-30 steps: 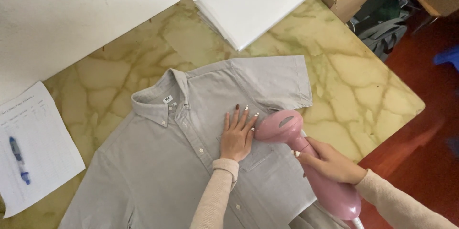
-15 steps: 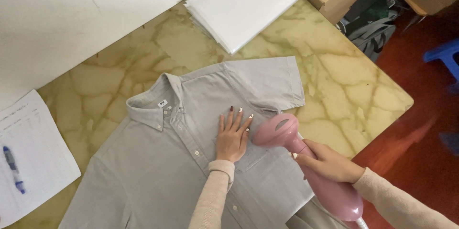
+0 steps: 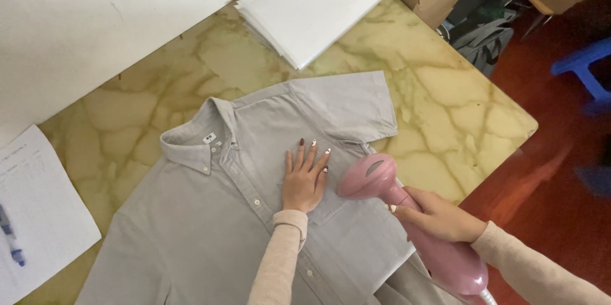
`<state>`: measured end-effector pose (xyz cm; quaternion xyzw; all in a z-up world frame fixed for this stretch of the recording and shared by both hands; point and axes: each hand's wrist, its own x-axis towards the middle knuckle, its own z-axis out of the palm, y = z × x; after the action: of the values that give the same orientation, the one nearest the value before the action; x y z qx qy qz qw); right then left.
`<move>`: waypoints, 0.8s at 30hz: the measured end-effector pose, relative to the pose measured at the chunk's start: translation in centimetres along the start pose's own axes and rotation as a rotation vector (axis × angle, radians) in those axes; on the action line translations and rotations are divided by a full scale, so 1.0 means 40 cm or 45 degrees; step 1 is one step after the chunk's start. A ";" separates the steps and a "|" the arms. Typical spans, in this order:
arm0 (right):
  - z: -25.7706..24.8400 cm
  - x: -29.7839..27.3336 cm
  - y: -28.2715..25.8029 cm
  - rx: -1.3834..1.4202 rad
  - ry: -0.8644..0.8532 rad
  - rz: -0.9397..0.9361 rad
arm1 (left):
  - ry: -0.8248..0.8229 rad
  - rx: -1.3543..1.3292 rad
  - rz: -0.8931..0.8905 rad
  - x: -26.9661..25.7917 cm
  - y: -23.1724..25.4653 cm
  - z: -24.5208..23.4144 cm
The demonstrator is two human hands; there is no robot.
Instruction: Using a handheld garment steamer to remove wrinkles from a short-sleeved shirt laid out on a table.
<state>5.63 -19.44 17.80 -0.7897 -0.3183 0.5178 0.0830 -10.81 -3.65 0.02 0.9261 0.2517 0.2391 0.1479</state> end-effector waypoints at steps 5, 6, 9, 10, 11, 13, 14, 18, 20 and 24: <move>0.013 -0.003 0.045 0.023 0.006 -0.076 | 0.002 0.010 0.008 -0.002 -0.001 0.004; 0.016 -0.003 0.055 0.015 0.017 -0.102 | -0.002 0.043 0.016 -0.003 -0.001 0.005; 0.021 -0.010 0.080 0.022 0.027 -0.172 | 0.004 0.049 0.030 -0.001 0.005 -0.007; 0.022 -0.006 0.096 0.019 0.025 -0.174 | 0.005 0.050 0.027 0.001 0.004 -0.005; 0.026 -0.003 0.114 0.046 0.052 -0.313 | -0.028 0.084 0.036 -0.001 0.003 -0.004; 0.029 -0.011 0.136 0.074 0.077 -0.452 | -0.063 0.119 0.045 -0.001 0.005 -0.004; 0.029 -0.020 0.140 0.054 0.071 -0.332 | -0.060 0.139 0.051 -0.001 0.008 -0.006; 0.022 -0.066 0.135 -0.020 -0.027 -0.032 | -0.056 0.126 0.038 0.000 0.008 0.000; 0.030 -0.076 0.168 -0.012 -0.026 -0.049 | -0.061 0.110 0.022 -0.002 0.006 0.005; 0.042 -0.109 0.228 0.001 -0.007 -0.102 | -0.084 0.107 -0.001 -0.005 -0.001 0.018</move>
<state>6.83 -29.48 16.17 -0.7748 -0.3499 0.5164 0.1030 -10.60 -3.84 -0.67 0.9388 0.2568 0.1976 0.1171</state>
